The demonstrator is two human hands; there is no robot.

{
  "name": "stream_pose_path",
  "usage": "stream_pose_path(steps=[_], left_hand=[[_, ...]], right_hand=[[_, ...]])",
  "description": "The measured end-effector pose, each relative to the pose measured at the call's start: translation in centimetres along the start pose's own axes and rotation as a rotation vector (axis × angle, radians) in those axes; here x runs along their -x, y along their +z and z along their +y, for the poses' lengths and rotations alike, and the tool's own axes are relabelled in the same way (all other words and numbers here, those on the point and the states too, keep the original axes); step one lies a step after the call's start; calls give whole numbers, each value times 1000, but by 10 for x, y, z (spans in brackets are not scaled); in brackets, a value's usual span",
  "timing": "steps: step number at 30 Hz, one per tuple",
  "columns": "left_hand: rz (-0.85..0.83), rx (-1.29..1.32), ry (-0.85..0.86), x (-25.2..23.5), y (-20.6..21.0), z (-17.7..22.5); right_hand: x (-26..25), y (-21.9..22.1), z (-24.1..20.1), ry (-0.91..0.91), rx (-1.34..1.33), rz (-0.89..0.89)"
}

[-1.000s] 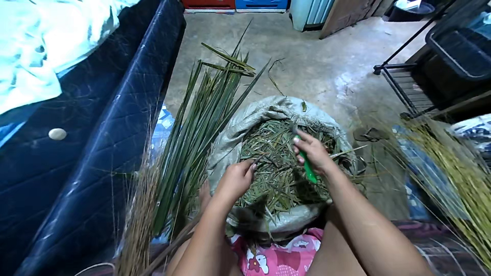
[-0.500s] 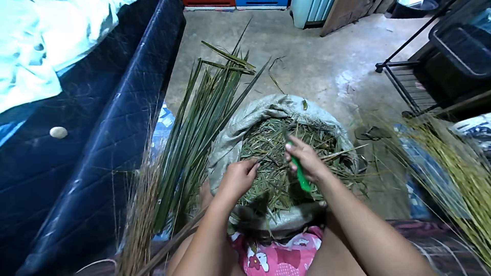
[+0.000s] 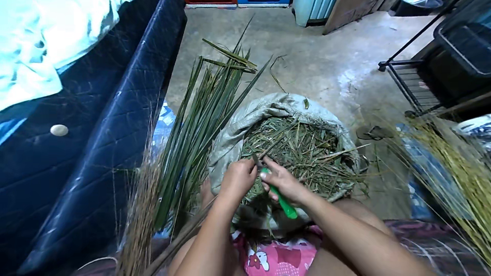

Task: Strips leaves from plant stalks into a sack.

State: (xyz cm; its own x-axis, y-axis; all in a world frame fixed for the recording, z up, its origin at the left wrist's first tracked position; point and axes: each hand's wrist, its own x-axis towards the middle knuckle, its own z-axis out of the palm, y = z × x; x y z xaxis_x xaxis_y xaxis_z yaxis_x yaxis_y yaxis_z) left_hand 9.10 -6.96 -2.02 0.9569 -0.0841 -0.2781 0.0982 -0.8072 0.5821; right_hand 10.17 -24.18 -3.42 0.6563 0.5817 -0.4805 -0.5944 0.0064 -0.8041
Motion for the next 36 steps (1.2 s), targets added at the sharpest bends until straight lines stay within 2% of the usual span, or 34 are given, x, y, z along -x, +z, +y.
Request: stream_pose_path(steps=[3, 9, 17, 22, 26, 29, 31, 36], left_hand=[[3, -35, -23, 0, 1, 4], [-10, -50, -41, -2, 2, 12], [-47, -41, -51, -3, 1, 12], [-77, -34, -54, 1, -2, 13], [-93, -27, -28, 3, -2, 11], [-104, -19, -43, 5, -4, 8], [-97, -15, -49, 6, -5, 6], [-72, 1, -68, 3, -4, 6]], right_hand=[[-2, 6, 4, -7, -30, 45], [-8, -3, 1, -68, 80, 214], [-13, -13, -4, -82, 119, 287], [-25, -47, -16, -127, 27, 436], [-28, -56, -19, -141, -47, 494], [-30, -72, -24, -174, -100, 605], [-25, -71, -27, -141, -60, 550], [-8, -17, -5, 18, 24, 119]])
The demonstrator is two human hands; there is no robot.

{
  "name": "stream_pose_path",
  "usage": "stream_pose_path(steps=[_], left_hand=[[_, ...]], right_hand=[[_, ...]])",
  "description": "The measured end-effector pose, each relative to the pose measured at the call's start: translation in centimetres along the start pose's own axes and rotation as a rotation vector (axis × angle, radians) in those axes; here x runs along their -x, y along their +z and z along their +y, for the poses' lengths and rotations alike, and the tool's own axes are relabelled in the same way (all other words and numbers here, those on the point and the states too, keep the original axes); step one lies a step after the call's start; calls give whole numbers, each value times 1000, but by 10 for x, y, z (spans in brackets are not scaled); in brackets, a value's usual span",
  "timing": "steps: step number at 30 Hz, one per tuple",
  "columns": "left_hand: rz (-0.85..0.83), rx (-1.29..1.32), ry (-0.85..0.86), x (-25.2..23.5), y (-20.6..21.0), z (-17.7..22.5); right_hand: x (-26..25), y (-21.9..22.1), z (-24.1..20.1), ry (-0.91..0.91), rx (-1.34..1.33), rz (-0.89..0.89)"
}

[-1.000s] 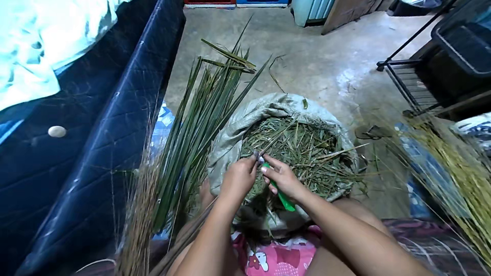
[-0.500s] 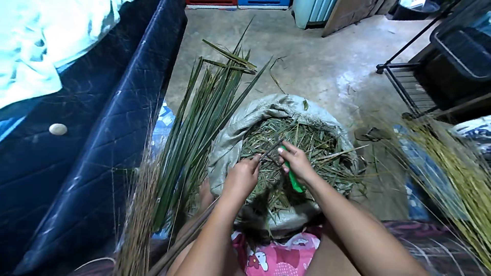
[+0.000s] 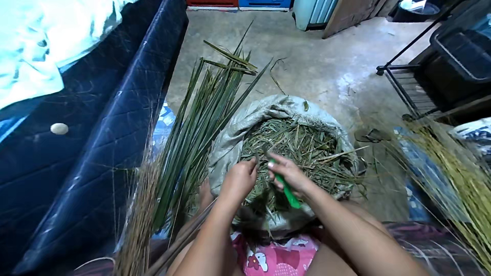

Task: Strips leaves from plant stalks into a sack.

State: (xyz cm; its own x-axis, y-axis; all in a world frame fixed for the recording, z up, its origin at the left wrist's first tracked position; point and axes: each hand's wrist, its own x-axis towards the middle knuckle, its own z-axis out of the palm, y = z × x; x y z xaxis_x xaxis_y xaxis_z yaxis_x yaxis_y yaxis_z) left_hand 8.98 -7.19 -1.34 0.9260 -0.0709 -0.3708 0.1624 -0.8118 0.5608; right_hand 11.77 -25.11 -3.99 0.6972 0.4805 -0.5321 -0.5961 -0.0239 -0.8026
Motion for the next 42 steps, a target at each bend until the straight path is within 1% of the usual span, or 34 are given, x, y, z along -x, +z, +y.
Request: stream_pose_path(steps=[2, 3, 5, 11, 19, 21, 24, 28, 29, 31, 34, 36, 39, 42], left_hand=[[19, 3, 0, -1, 1, -2], [18, 14, -3, -1, 1, -2], [32, 40, 14, -2, 0, -4], [30, 58, 47, -6, 1, -3], [-72, 81, 8, -7, -5, -1], [-97, 97, -13, -5, -7, -2], [-154, 118, -37, -2, -9, -4], [-205, 140, -59, 0, -12, -7], [-208, 153, -64, 0, -13, -8], [-219, 197, -77, 1, -14, -8], [-247, 274, -104, 0, -14, -10], [-273, 326, -134, 0, -16, -9], [-299, 407, -153, 2, -18, -12], [-312, 480, -147, 6, -18, -14]], right_hand=[[4, 13, 7, 25, -36, -74], [4, 15, 8, 23, -54, -75], [2, 12, 7, -7, -61, -49], [-3, 0, 0, -85, 29, 42], [-7, -6, 1, -91, 69, 66], [-12, -13, 0, -118, 76, 126], [-21, -36, -8, -148, 41, 253], [-25, -48, -15, -179, -10, 337], [-23, -48, -16, -182, -7, 325], [-16, -40, -16, -152, 35, 238], [-4, -14, -6, -55, 89, 39], [2, 1, 2, -17, 53, -13], [1, -1, 1, -50, 10, 69], [-7, -28, -8, -82, -7, 178]])
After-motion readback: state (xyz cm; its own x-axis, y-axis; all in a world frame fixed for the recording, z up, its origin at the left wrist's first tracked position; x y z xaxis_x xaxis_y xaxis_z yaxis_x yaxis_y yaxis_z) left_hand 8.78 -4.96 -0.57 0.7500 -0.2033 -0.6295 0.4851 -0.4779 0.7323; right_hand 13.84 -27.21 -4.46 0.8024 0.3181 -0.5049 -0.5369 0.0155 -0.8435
